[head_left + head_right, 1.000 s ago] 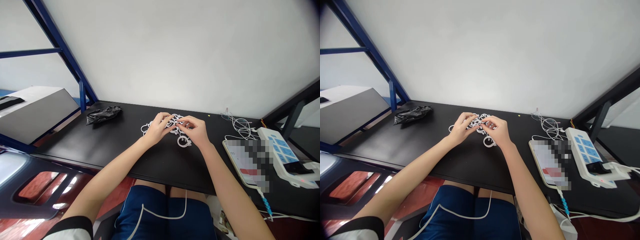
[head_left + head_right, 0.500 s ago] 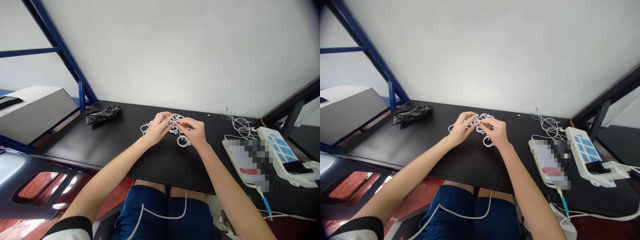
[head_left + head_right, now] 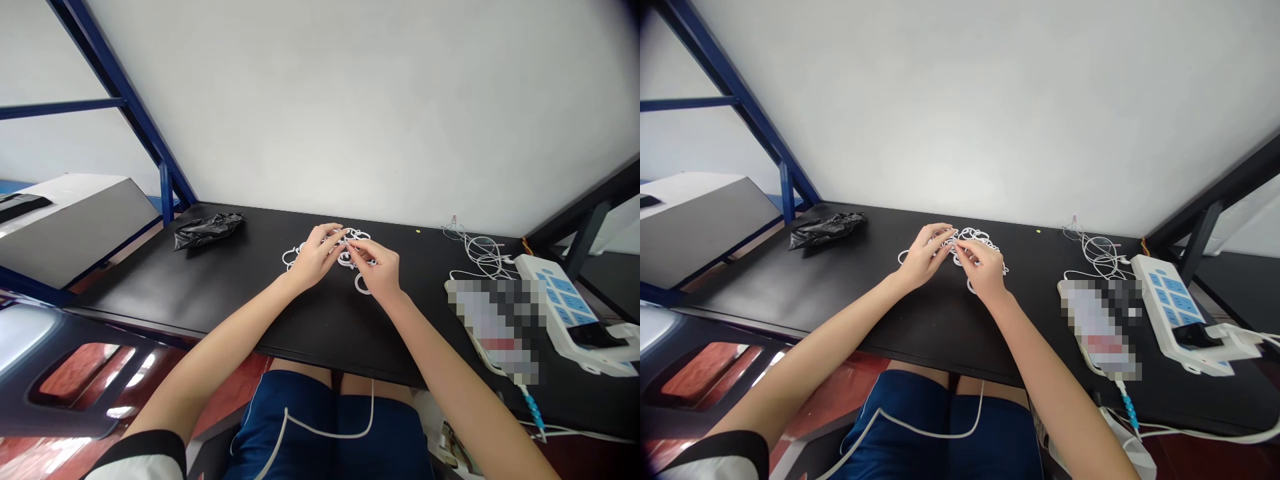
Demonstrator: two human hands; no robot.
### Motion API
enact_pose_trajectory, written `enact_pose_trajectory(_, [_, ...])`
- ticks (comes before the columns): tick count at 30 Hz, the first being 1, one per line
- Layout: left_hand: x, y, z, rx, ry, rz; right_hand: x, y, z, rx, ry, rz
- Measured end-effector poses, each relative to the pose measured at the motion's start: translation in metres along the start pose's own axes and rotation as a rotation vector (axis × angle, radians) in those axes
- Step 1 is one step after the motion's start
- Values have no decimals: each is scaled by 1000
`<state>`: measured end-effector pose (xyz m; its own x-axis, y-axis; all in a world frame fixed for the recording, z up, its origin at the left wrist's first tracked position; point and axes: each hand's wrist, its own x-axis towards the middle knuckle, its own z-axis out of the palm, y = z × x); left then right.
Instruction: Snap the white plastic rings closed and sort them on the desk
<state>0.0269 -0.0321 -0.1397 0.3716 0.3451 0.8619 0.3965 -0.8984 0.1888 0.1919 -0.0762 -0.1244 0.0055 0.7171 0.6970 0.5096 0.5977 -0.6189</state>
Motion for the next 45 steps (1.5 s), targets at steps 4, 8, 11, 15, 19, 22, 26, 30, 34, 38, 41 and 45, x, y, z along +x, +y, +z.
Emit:
enact_pose_trajectory(4, [0, -1, 0, -14, 9, -1, -1, 0, 0, -28, 20, -46])
enact_pose_trajectory(8, [1, 0, -1, -12, -3, -5, 0, 2, 0, -37, 36, -74])
enact_pose_trajectory(11, [1, 1, -2, -8, -9, -19, 0, 3, 1, -35, 68, -147])
enact_pose_trajectory(15, [1, 3, -4, -2, -3, -21, 0, 2, 3, -20, 78, -203])
enact_pose_trajectory(19, [1, 5, -5, -12, 19, -41, -4, 2, 6, 6, 71, -211])
enact_pose_trajectory(22, [2, 7, -7, -58, 40, -85, -5, 1, 8, 15, 52, -224])
enact_pose_trajectory(26, [7, 10, -10, -221, 89, -282, -6, -4, 9, 44, 5, -209])
enact_pose_trajectory(30, [8, 12, -10, -326, 80, -399, -6, -9, 10, 74, -2, -172])
enact_pose_trajectory(34, [3, 10, -6, -350, 88, -441, -7, -9, 10, 74, 1, -176])
enact_pose_trajectory(38, [-3, 5, -4, -373, 119, -469, -8, -8, 12, 58, -7, -217])
enact_pose_trajectory(41, [-5, 4, -4, -418, 97, -451, -9, -8, 13, 71, 17, -230])
enact_pose_trajectory(45, [-5, 7, -4, -485, 169, -427, -10, -8, 13, 85, 80, -199])
